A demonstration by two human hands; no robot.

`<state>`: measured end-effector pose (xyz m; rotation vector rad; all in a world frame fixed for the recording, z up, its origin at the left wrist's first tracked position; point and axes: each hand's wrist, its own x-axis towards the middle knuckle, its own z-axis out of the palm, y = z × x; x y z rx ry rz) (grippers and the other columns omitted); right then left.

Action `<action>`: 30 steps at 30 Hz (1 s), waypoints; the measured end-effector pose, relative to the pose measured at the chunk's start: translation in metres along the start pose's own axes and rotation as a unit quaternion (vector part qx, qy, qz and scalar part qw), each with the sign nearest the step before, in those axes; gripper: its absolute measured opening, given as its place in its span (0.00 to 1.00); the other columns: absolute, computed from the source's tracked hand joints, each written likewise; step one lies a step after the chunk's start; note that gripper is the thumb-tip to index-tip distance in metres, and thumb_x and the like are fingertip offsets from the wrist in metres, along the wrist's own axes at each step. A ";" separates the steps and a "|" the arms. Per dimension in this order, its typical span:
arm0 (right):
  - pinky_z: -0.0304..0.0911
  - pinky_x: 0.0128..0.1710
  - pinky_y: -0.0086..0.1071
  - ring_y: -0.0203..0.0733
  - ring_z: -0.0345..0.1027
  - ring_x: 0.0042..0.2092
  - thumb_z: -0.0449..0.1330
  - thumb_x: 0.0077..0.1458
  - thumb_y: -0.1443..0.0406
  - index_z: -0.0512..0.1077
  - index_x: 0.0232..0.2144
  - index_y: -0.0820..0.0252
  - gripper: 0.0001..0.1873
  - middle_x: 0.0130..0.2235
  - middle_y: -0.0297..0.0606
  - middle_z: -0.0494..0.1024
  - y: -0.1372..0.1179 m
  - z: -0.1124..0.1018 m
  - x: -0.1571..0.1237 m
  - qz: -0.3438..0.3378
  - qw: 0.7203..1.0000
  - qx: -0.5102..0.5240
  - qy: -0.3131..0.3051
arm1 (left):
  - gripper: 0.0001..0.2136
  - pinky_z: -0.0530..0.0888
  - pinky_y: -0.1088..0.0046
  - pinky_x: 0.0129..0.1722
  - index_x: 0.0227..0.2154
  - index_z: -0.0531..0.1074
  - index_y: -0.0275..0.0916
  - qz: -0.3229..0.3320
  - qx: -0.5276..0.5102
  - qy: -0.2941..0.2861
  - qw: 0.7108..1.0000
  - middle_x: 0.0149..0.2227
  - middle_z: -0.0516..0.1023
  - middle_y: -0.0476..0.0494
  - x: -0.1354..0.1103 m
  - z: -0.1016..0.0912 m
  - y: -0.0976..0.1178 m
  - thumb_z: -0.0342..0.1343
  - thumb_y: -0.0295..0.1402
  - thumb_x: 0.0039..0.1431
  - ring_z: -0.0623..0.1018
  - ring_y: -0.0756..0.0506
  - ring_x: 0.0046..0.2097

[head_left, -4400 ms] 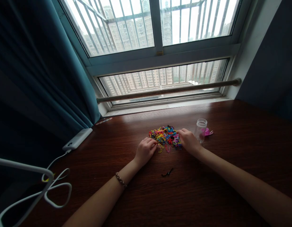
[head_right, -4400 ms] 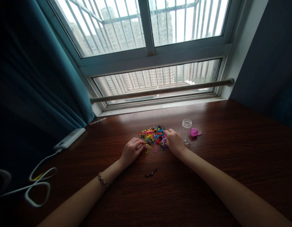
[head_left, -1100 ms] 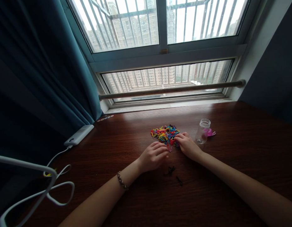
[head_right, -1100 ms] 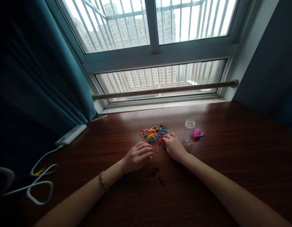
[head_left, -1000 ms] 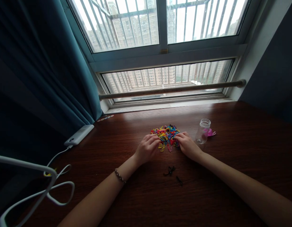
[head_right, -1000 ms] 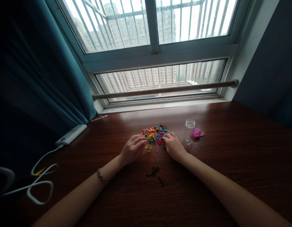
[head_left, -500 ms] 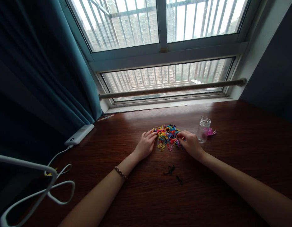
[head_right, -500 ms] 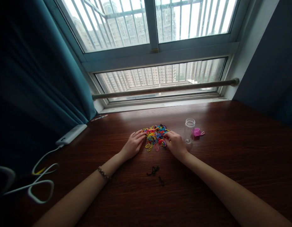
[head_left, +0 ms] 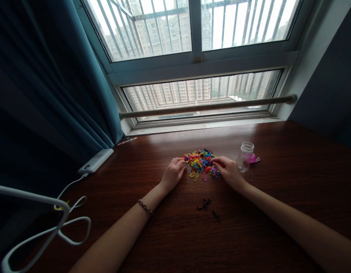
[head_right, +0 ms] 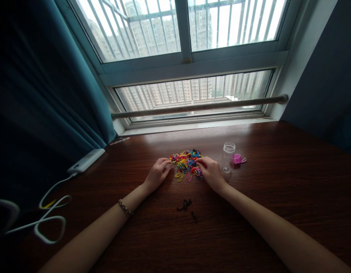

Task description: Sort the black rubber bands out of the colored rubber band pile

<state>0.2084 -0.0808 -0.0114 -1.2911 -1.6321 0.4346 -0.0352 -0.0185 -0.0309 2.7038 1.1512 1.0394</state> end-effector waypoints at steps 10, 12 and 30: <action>0.55 0.23 0.24 0.32 0.61 0.25 0.59 0.48 0.57 0.74 0.27 0.65 0.15 0.24 0.35 0.71 -0.030 0.008 -0.016 -0.036 0.929 0.138 -0.342 | 0.03 0.70 0.71 0.36 0.30 0.69 0.38 -0.111 -0.065 0.048 0.990 0.31 0.75 0.47 0.000 -0.004 -0.005 0.52 0.29 0.54 0.74 0.48 0.34; 0.54 0.23 0.23 0.31 0.61 0.25 0.61 0.46 0.58 0.74 0.30 0.65 0.15 0.25 0.34 0.71 -0.034 0.008 -0.020 -0.058 0.896 0.142 -0.417 | 0.03 0.70 0.71 0.36 0.30 0.70 0.38 -0.109 -0.077 0.051 0.990 0.31 0.75 0.47 0.000 -0.005 -0.003 0.52 0.30 0.54 0.74 0.48 0.34; 0.57 0.48 0.40 0.47 0.58 0.47 0.50 0.54 0.68 0.70 0.41 0.61 0.14 0.46 0.44 0.70 0.027 0.006 -0.002 -0.075 0.972 -0.218 -0.037 | 0.06 0.68 0.68 0.43 0.34 0.71 0.37 0.252 -0.140 -0.133 0.948 0.35 0.75 0.43 -0.012 -0.017 0.078 0.51 0.32 0.57 0.72 0.47 0.40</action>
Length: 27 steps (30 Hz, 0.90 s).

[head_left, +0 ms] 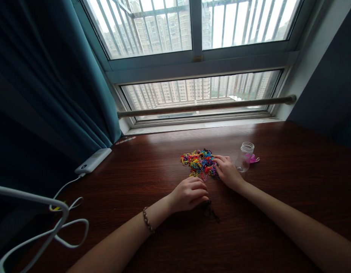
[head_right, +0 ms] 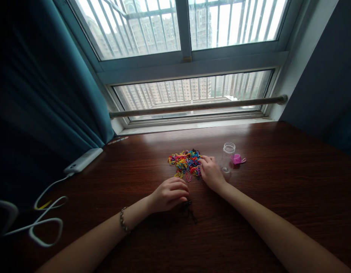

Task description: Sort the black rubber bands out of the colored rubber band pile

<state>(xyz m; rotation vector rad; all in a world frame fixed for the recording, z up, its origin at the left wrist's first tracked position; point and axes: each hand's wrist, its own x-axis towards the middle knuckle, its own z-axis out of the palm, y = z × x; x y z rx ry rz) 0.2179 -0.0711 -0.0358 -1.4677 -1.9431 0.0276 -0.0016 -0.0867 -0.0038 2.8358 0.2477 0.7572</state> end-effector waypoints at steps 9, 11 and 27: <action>0.57 0.50 0.39 0.46 0.56 0.47 0.48 0.55 0.68 0.71 0.41 0.63 0.14 0.44 0.43 0.71 0.006 0.007 -0.001 -0.004 1.000 0.000 -0.014 | 0.09 0.69 0.64 0.44 0.36 0.71 0.38 -0.202 0.113 0.120 0.965 0.37 0.73 0.42 -0.019 -0.016 -0.064 0.46 0.29 0.58 0.70 0.45 0.42; 0.57 0.49 0.39 0.45 0.57 0.47 0.49 0.55 0.69 0.71 0.39 0.63 0.13 0.43 0.44 0.71 0.004 0.005 0.000 0.000 1.000 0.007 -0.006 | 0.09 0.68 0.62 0.47 0.37 0.71 0.39 -0.238 0.130 0.107 0.957 0.40 0.73 0.42 -0.024 -0.016 -0.076 0.46 0.29 0.57 0.69 0.44 0.46; 0.60 0.45 0.39 0.45 0.62 0.43 0.49 0.54 0.69 0.71 0.36 0.61 0.12 0.39 0.43 0.71 -0.005 -0.004 0.000 0.009 0.997 0.045 0.059 | 0.18 0.51 0.47 0.56 0.53 0.58 0.40 -0.310 0.144 -0.023 0.939 0.56 0.61 0.39 -0.030 -0.003 -0.086 0.41 0.36 0.61 0.53 0.41 0.61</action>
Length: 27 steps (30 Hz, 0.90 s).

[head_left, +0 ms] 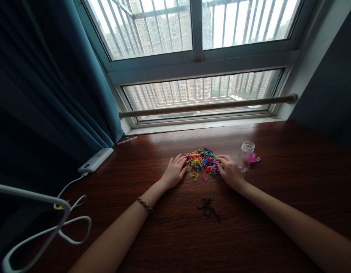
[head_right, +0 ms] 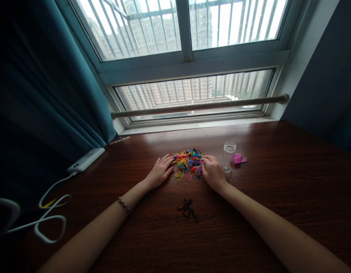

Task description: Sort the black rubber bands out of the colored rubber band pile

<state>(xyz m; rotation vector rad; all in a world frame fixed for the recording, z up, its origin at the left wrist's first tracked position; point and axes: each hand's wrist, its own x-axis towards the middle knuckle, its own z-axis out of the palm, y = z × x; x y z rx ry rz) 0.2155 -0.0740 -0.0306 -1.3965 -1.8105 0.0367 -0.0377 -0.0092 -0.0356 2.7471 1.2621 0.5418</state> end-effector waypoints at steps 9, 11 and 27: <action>0.61 0.45 0.39 0.45 0.63 0.42 0.49 0.53 0.69 0.71 0.35 0.61 0.11 0.38 0.43 0.72 -0.003 0.000 -0.001 -0.005 1.000 0.008 0.010 | 0.15 0.56 0.50 0.55 0.49 0.63 0.36 0.021 -0.004 0.037 0.999 0.52 0.65 0.37 -0.001 -0.003 0.003 0.44 0.33 0.59 0.58 0.40 0.58; 0.61 0.45 0.39 0.45 0.63 0.42 0.49 0.53 0.70 0.71 0.36 0.61 0.11 0.38 0.43 0.72 -0.004 0.000 -0.001 -0.009 1.000 0.009 0.011 | 0.15 0.57 0.51 0.55 0.49 0.62 0.36 0.030 -0.005 0.050 0.998 0.51 0.65 0.36 -0.001 -0.003 0.002 0.45 0.32 0.59 0.59 0.40 0.57; 0.62 0.41 0.34 0.40 0.69 0.37 0.52 0.50 0.70 0.74 0.28 0.58 0.11 0.33 0.37 0.76 -0.039 -0.015 -0.001 0.035 0.977 0.203 -0.045 | 0.05 0.70 0.68 0.39 0.33 0.67 0.37 0.032 -0.096 0.201 0.974 0.32 0.70 0.44 -0.005 -0.006 0.007 0.47 0.27 0.57 0.72 0.47 0.37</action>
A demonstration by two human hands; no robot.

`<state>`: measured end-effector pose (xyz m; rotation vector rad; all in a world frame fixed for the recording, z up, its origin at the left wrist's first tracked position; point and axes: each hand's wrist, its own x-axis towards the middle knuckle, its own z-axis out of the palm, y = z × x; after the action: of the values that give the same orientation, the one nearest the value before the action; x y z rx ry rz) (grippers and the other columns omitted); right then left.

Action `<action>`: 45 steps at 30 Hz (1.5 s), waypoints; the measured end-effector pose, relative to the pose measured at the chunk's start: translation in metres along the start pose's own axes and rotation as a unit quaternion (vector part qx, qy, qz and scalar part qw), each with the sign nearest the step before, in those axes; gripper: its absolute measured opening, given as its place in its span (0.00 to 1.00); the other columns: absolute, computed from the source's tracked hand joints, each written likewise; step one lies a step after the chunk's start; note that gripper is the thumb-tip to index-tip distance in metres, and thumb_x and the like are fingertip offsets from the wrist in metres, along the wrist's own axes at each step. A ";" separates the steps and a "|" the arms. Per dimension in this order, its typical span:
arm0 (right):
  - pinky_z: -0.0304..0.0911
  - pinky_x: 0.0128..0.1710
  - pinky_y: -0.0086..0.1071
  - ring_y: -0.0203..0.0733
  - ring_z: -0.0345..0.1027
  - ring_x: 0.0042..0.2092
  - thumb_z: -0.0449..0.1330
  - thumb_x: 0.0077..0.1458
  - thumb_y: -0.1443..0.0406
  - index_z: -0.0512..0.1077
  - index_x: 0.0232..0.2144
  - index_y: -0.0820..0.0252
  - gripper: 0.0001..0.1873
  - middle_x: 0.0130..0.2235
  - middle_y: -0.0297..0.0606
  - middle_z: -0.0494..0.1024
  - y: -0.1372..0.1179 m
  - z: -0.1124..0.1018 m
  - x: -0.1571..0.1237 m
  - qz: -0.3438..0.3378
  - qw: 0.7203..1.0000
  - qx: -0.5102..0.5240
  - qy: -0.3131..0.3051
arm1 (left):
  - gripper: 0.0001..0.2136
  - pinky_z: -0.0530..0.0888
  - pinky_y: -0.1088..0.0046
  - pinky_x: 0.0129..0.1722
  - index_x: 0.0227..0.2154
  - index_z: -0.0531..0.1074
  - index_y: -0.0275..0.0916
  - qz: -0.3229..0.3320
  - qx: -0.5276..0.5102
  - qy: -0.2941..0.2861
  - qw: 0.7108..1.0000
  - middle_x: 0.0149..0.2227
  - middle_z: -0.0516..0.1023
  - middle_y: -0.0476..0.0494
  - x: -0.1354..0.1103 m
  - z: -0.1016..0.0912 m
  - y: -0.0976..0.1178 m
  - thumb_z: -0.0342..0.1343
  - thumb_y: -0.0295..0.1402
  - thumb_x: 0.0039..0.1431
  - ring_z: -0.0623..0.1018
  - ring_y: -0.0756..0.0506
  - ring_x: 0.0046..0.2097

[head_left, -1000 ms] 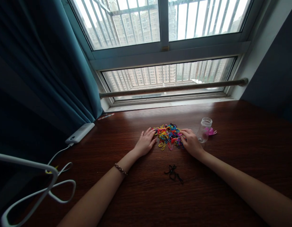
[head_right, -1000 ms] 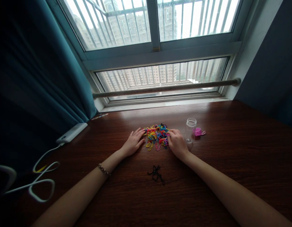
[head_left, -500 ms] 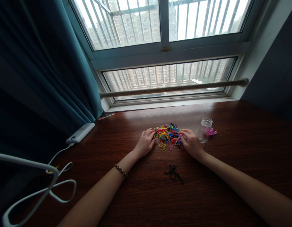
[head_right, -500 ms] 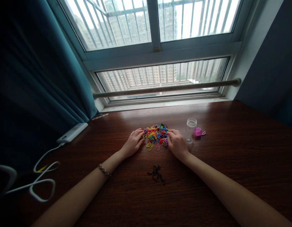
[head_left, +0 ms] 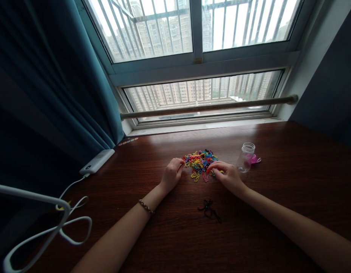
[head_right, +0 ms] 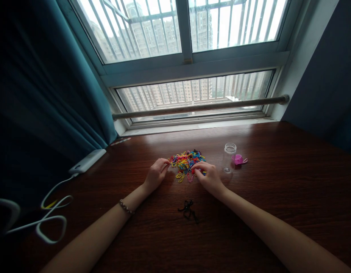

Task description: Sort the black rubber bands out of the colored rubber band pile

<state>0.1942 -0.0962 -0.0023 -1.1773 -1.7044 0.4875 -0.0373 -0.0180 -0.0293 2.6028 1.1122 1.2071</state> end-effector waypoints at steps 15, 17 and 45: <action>0.60 0.30 0.25 0.34 0.65 0.27 0.52 0.43 0.75 0.73 0.24 0.60 0.11 0.24 0.33 0.73 -0.019 0.007 -0.017 -0.101 0.966 -0.028 -0.238 | 0.06 0.69 0.69 0.38 0.30 0.67 0.37 0.091 -0.065 -0.073 0.991 0.30 0.72 0.43 -0.002 -0.008 0.023 0.45 0.30 0.59 0.72 0.48 0.35; 0.59 0.30 0.26 0.35 0.65 0.27 0.52 0.45 0.73 0.72 0.24 0.60 0.09 0.25 0.34 0.73 -0.013 0.008 -0.014 -0.085 0.980 -0.058 -0.168 | 0.06 0.69 0.68 0.39 0.31 0.67 0.36 0.132 -0.075 -0.092 0.984 0.31 0.73 0.42 -0.004 -0.010 0.034 0.45 0.29 0.59 0.72 0.47 0.36; 0.59 0.43 0.36 0.42 0.63 0.40 0.52 0.51 0.72 0.71 0.32 0.58 0.09 0.34 0.37 0.74 0.019 0.007 -0.005 -0.061 0.986 -0.151 -0.023 | 0.18 0.46 0.44 0.56 0.49 0.62 0.40 -0.074 0.124 -0.163 0.976 0.51 0.68 0.42 0.002 0.000 0.004 0.37 0.41 0.62 0.57 0.40 0.58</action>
<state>0.1972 -0.0910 -0.0225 -1.2718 -1.9253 0.1865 -0.0338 -0.0197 -0.0269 2.6961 1.4286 0.6143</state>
